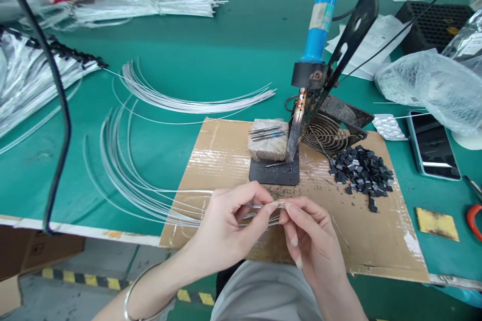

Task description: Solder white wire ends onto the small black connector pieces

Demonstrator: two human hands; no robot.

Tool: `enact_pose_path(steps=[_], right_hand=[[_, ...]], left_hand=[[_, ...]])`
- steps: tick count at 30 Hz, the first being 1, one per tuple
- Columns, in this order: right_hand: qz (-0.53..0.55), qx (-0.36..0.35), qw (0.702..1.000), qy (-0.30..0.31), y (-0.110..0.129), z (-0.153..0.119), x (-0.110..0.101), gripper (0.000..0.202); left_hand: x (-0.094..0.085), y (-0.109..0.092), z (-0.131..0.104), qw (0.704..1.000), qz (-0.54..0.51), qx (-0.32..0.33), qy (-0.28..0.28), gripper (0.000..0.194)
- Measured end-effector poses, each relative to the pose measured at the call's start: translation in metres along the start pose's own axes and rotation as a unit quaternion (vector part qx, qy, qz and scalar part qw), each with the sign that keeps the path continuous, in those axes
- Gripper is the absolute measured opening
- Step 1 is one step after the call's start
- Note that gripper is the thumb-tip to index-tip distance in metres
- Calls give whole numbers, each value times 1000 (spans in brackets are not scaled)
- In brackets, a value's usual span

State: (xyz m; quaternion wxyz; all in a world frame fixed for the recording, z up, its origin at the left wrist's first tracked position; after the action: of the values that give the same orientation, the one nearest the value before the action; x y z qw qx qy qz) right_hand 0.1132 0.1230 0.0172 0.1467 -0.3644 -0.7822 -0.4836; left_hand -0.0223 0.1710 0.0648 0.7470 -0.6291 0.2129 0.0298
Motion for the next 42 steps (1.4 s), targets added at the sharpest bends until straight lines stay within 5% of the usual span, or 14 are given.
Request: enact_pose_path(steps=[9,20,31,42], right_hand=[[-31,-54,998,-17,-7,-4,-8,14],[-137,-170,976,-20,13,-3,-11,15],[-76,-90,993,30,3,-3,-13,15],[-4,-38,999,33,4,-2,-4,13]], left_hand=[[2,2,-2,999,-14,-11,-28,19],[3,2,-3,992,-73,-104,24,19],[3,6,-5,990,-63,-120,26,25],[3,5,-9,999,-31,-37,-12,18]])
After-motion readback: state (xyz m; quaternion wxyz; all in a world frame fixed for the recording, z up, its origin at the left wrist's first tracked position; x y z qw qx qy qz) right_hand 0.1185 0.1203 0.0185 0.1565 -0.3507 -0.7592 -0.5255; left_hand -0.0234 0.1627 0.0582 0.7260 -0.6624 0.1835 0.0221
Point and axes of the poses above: each hand's wrist, its own z-axis towards the middle knuckle, its own x-axis out of the palm, y = z × x, the point moved 4 cm from there along z, towards the middle knuckle, and after that the axes turned 11 degrees about -y, right-handed, at the moved point
